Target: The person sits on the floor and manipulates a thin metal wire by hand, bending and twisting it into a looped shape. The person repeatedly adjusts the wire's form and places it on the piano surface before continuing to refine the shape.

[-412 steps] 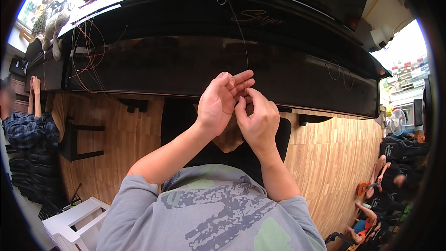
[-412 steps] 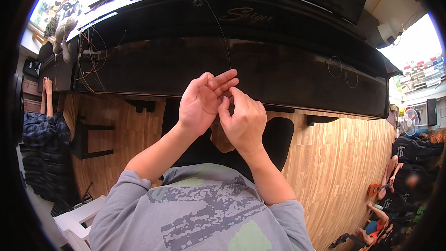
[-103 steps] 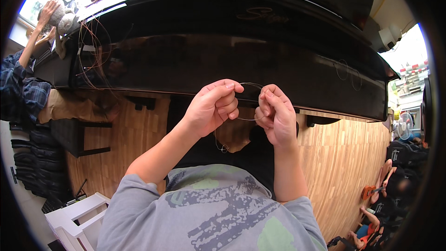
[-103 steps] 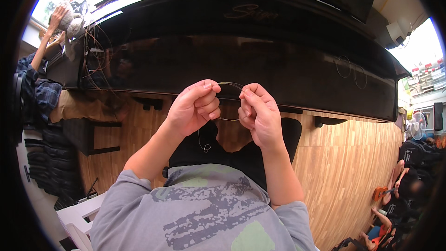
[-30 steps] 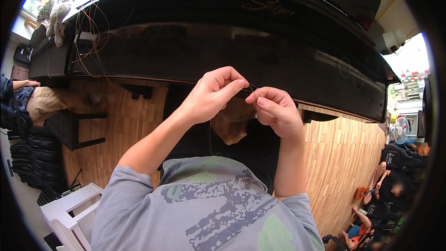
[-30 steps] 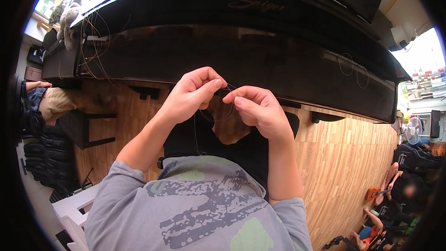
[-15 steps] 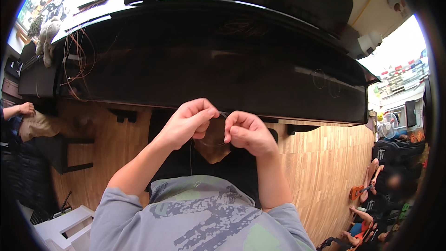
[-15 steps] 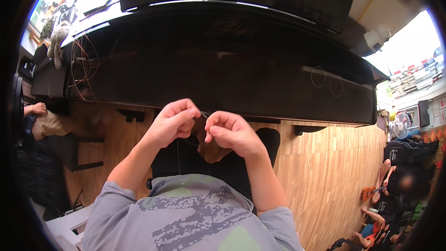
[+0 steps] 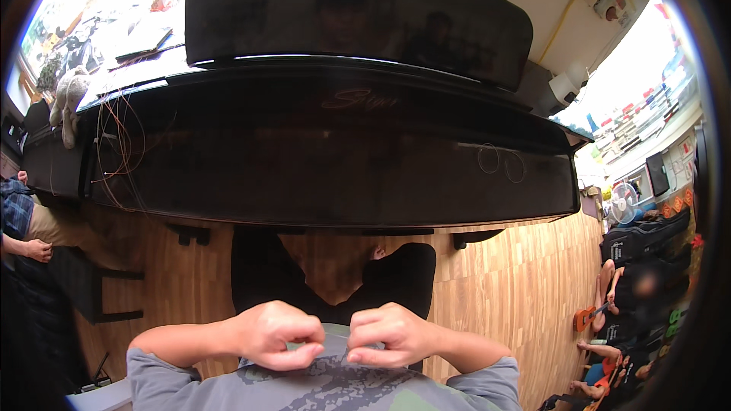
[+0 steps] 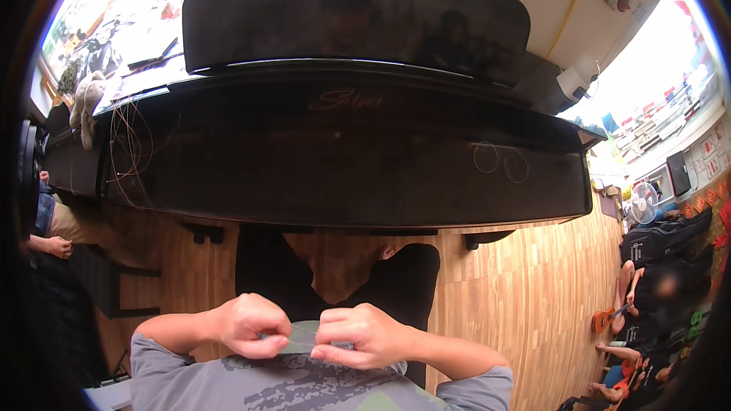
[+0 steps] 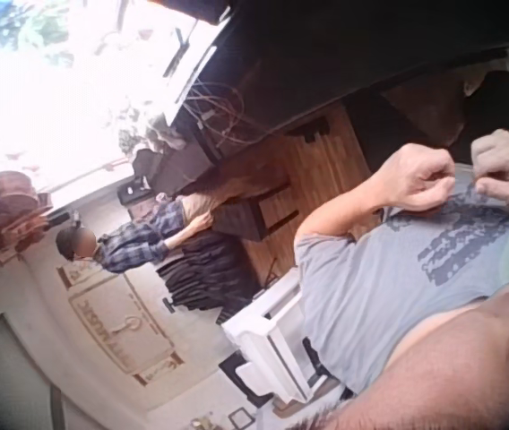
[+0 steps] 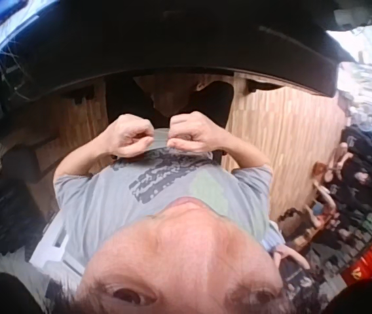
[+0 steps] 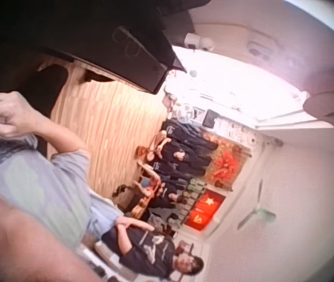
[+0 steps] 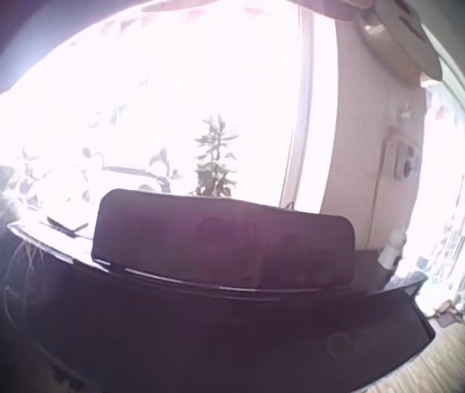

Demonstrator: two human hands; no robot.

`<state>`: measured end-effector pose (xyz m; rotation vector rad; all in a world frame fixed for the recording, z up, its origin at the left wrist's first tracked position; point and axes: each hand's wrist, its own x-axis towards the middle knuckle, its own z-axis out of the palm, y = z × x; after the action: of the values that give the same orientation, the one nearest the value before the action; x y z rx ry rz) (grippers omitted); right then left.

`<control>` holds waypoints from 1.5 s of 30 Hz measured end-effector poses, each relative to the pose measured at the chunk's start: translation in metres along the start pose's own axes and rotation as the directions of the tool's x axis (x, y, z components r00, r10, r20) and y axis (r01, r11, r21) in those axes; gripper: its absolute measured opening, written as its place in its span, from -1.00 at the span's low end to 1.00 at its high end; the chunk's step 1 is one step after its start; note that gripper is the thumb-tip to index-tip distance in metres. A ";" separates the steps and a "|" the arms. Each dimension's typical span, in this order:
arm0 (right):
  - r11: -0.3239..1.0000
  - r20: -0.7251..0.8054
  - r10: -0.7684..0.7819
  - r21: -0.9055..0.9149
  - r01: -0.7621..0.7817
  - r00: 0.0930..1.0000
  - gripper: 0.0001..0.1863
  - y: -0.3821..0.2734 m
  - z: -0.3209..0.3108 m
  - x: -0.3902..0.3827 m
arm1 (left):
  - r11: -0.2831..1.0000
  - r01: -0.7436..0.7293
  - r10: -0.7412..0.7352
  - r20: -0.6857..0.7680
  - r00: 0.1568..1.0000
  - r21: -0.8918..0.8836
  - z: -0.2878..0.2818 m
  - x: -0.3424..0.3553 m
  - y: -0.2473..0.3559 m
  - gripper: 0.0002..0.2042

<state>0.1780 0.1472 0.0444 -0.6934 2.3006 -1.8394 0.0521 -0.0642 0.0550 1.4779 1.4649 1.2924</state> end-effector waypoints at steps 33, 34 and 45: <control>0.992 -0.072 0.005 -0.127 -0.014 0.997 -0.64 -0.041 0.017 -0.041 | 0.994 -0.111 0.098 0.351 0.931 0.019 0.010 0.021 0.033 -0.92; 0.994 -0.078 0.012 -0.109 -0.021 0.997 -0.64 -0.039 0.017 -0.042 | 0.997 -0.073 0.059 0.345 0.937 0.028 0.010 0.020 0.028 -0.92; 0.995 -0.055 -0.002 -0.095 -0.003 0.998 -0.65 -0.045 0.016 -0.040 | 1.000 -0.010 0.015 0.303 0.953 -0.017 0.014 0.012 0.024 -0.91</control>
<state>0.2320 0.1421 0.0755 -0.6621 2.4365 -1.7811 0.0716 -0.0538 0.0758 1.5977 1.2431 1.0257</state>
